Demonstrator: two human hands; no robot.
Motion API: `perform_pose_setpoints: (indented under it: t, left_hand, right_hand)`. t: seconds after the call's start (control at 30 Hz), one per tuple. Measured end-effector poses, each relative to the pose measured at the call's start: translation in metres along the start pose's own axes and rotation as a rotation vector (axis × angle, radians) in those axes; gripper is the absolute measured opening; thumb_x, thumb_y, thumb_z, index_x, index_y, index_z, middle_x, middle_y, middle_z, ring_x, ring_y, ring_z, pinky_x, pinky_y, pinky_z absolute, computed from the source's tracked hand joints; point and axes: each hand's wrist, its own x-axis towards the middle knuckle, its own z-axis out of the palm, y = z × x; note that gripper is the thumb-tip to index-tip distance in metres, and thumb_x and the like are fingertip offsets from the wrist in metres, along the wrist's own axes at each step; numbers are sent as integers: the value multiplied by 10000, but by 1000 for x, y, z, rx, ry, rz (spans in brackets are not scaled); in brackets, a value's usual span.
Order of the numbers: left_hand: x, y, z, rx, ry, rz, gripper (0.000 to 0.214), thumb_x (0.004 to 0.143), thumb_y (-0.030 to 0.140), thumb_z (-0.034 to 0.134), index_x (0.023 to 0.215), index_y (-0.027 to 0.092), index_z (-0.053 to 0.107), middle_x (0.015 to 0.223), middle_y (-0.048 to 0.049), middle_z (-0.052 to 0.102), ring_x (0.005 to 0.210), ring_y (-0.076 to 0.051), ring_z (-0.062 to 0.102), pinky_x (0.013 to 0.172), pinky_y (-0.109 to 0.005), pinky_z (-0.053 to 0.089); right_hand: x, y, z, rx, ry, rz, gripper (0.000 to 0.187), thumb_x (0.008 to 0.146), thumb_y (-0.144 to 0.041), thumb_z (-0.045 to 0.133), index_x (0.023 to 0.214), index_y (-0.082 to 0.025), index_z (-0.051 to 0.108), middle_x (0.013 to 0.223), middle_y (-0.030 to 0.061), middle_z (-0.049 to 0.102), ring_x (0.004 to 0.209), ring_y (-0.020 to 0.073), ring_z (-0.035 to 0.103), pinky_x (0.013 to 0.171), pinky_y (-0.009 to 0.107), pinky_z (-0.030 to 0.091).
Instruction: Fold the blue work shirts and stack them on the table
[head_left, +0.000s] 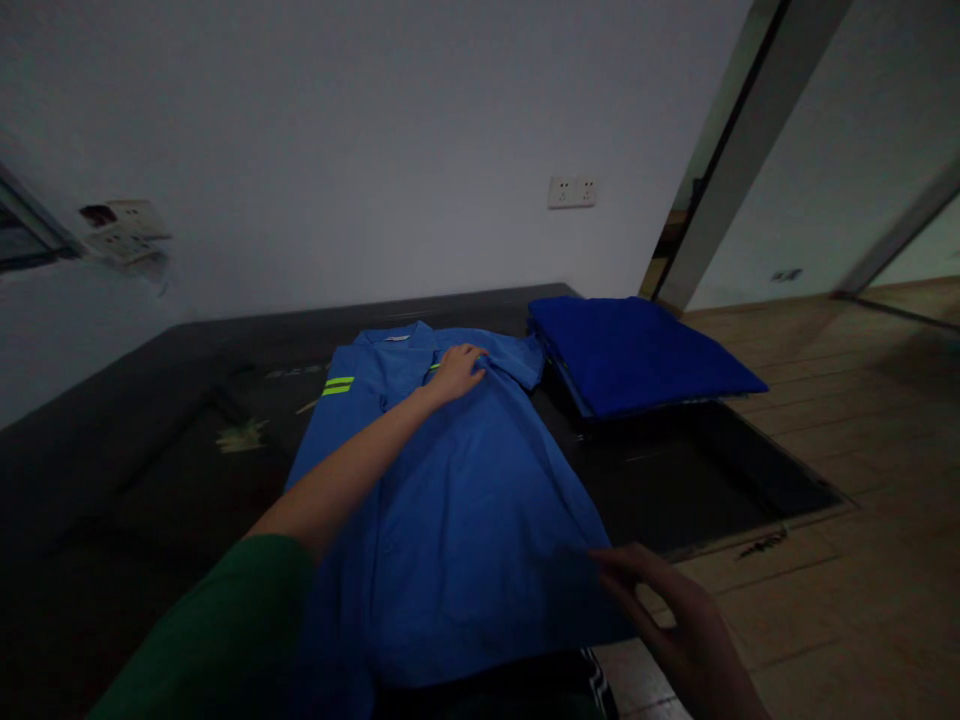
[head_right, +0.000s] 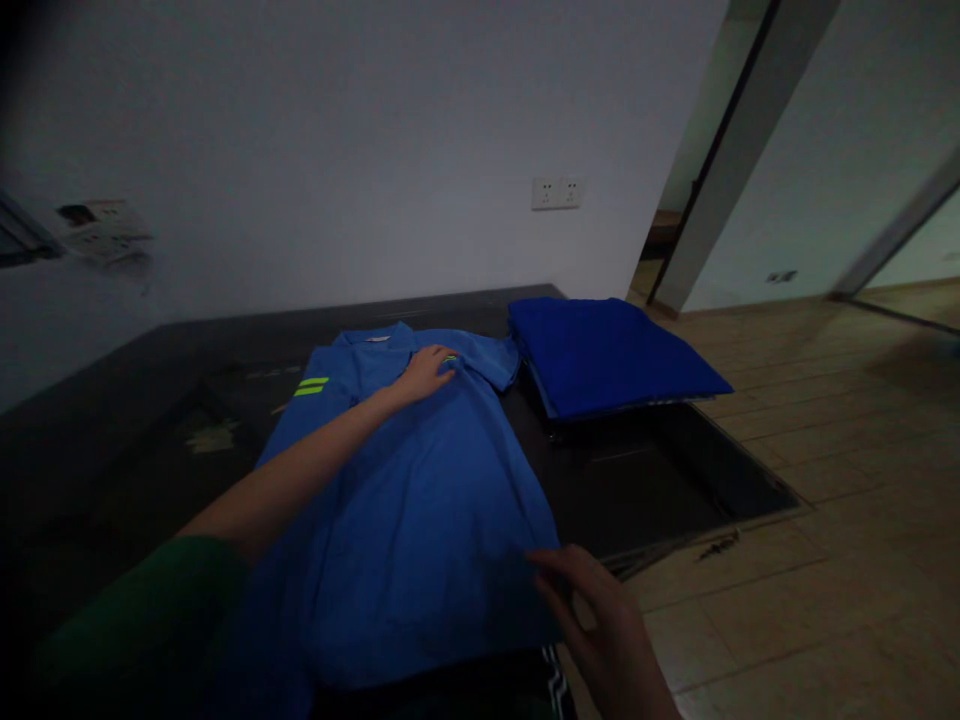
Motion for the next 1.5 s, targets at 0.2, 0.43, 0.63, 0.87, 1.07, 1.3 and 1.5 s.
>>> perform_pose_setpoints:
  t: [0.2,0.43,0.63,0.87,1.07,1.3,1.5]
  left_hand:
    - [56,81,41,105,-156,207,534,788,32,536,1294,203,532,1328,-122,525,1248,-258,457,1074,-429,300]
    - [75,84,62,-75,-123,-19,340,783,130,610,1117,189,631,1148,-126,637,1121,-294,563,966,-435,407]
    - [104,49,58,-393,62,-370,112,795,182,625,880,150,691,985,-140,695,1037,-303,630,883,-379,469]
    - [101,-18,10,-857,347,-688,262,812,96,517,1050,123,620,812,-71,692,717,-158,678,692,-268,545]
    - [38,-89,-49,-1176,551,-755,594,727,-4,517,1287,190,479,711,13,635,611,-110,636,669,-227,547]
    - [-74,-134,-64,-1288,523,-797,495,629,-77,462,1042,139,627,762,-14,671,649,-103,644,683,-221,544]
    - [-121,-130,-44,-1165,382,-926,242,676,-13,563,869,95,661,673,-58,669,611,-145,649,721,-323,551]
  right_hand:
    - [-71,40,13,3,308,416,314,789,-378,647,1051,-215,584,870,48,667,765,191,664,633,262,557]
    - [-69,31,61,320,216,554,689,753,-353,663,1371,-207,395,1234,141,586,1083,276,609,846,381,537]
    - [-52,21,56,341,170,495,682,782,-388,644,1383,-191,389,1317,143,544,1183,269,560,933,365,504]
    - [-30,5,51,281,273,494,408,821,-315,618,1210,-225,536,1097,84,651,968,218,648,804,321,546]
    - [-14,-42,50,242,176,-37,383,832,-128,502,1194,-247,536,961,61,622,874,179,618,707,273,504]
    - [8,-78,76,49,-213,-539,451,749,-27,465,1157,-206,535,886,43,625,773,165,580,678,279,475]
    - [0,-81,109,-175,-483,-539,396,771,-30,534,1120,-207,591,963,63,637,865,200,586,783,346,478]
